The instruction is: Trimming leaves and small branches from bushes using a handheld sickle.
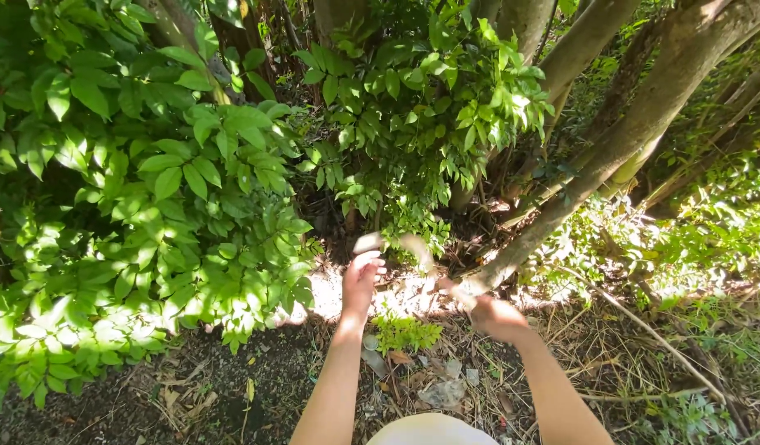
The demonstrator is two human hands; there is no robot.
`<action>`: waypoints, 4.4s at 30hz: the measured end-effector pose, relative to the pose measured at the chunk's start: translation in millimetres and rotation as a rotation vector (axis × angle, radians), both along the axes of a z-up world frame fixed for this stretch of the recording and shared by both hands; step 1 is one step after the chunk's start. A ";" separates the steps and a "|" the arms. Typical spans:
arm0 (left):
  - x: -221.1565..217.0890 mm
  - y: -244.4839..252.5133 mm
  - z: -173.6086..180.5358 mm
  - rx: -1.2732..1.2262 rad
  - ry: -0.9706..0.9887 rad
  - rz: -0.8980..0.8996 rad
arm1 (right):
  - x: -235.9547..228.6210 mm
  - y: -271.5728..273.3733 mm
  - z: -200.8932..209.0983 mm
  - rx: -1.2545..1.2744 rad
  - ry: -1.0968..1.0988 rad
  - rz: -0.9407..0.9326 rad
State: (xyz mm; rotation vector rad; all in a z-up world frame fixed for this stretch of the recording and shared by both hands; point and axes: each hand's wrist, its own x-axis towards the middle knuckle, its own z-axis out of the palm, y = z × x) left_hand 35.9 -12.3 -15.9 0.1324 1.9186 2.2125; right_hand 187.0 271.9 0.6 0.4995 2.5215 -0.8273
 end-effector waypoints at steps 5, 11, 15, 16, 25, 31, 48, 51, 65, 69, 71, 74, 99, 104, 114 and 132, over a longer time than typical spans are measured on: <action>-0.9 -5.1 16.5 -0.022 0.065 -0.024 | -43.4 88.0 16.1 -0.129 0.789 -0.403; -8.4 -0.2 -1.1 0.060 0.123 -0.025 | -67.1 65.6 82.6 0.024 1.108 -0.660; -5.0 -7.0 2.1 0.049 0.066 -0.039 | -55.4 46.1 23.5 0.104 0.310 -0.230; 0.2 -12.3 18.9 0.050 0.071 -0.029 | -48.7 25.1 13.3 0.103 0.316 -0.220; -3.3 -92.0 -32.2 -0.010 0.035 0.129 | -4.9 -118.2 -22.6 0.020 -0.381 0.512; -1.2 -169.9 -76.9 0.426 -0.001 0.288 | -37.1 -159.0 -45.8 -0.094 -0.107 0.420; 212.2 -485.8 16.5 0.028 -0.001 1.057 | -50.5 -491.7 -35.5 -0.552 -0.237 0.740; 253.1 -521.0 5.3 0.004 -0.030 1.198 | -38.9 -540.4 -48.6 -0.680 -0.275 0.835; 371.4 -622.4 -41.3 0.059 0.006 1.670 | -24.0 -731.4 -79.9 -0.634 -0.481 1.198; 373.6 -679.8 -30.3 0.046 0.015 1.760 | -32.0 -801.3 -86.9 -0.629 -0.529 1.287; 366.7 -711.7 -24.3 0.037 0.035 1.783 | -35.9 -834.4 -72.4 -0.596 -0.538 1.292; 355.1 -754.2 -16.6 0.002 0.055 1.799 | -52.1 -886.5 -69.2 -0.566 -0.546 1.311; 309.8 -984.6 -43.6 -0.028 0.037 1.857 | -84.2 -1178.7 -30.2 -0.724 -0.388 1.389; 299.4 -1075.1 -43.9 0.000 0.056 1.846 | -83.9 -1264.4 -21.9 -0.821 -0.447 1.329; 313.2 -1160.8 -31.6 -0.032 -0.010 1.893 | -77.6 -1352.3 -17.1 -0.823 -0.546 1.320; 241.6 -1335.2 -39.4 -0.211 0.029 2.048 | -166.9 -1576.4 -58.8 -0.856 -0.685 1.368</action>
